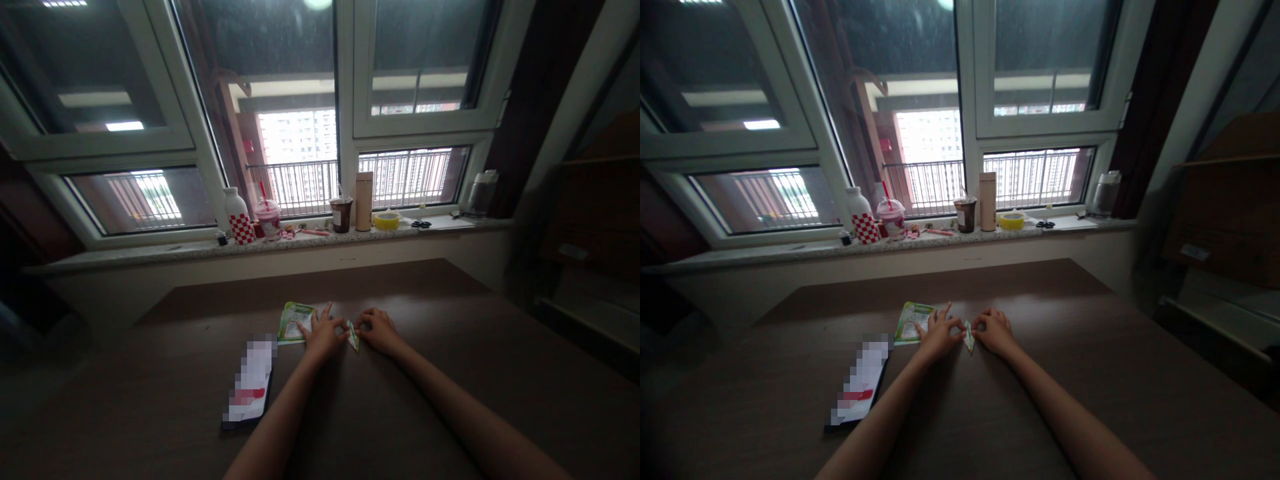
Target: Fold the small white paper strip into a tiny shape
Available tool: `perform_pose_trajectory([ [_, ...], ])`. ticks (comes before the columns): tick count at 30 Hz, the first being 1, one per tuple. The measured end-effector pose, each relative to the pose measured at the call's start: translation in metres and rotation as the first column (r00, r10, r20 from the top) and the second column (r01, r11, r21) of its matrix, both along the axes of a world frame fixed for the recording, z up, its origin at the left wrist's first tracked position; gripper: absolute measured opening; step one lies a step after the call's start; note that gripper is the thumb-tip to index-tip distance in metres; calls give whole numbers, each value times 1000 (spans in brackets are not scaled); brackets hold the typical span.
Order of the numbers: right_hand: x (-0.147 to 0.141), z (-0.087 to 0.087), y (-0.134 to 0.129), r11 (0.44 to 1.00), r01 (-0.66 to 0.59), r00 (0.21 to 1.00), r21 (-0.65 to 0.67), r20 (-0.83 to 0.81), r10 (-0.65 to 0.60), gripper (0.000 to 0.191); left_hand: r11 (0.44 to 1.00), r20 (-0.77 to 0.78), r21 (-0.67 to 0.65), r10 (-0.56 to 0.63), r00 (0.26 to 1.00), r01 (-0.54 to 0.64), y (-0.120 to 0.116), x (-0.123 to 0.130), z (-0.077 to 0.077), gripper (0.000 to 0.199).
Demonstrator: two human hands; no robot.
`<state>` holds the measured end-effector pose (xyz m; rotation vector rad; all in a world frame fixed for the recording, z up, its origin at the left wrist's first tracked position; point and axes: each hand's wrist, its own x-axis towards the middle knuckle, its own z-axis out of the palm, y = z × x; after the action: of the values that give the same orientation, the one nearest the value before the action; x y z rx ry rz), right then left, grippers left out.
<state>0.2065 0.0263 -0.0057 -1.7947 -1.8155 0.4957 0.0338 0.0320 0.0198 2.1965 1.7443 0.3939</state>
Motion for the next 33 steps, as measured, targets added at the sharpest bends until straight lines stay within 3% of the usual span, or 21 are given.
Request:
perform_pose_trajectory([
  [13, 7, -2, 3, 999, -34, 999, -14, -13, 34, 14, 999, -28, -38, -30, 999, 29, 4, -7, -1, 21],
  [17, 8, -3, -2, 997, -76, 997, 30, 7, 75, 15, 999, -57, 13, -40, 998, 41, -2, -7, -4, 22],
  [24, 8, -8, -9, 983, -124, 992, 137, 41, 119, 15, 973, -61, 229, -1, 998, 15, -15, -4, -13, 22],
  [33, 8, -9, -10, 972, -140, 989, 188, 73, 128, 14, 978, -31, 208, -19, 999, 26, -14, -3, -11, 16],
])
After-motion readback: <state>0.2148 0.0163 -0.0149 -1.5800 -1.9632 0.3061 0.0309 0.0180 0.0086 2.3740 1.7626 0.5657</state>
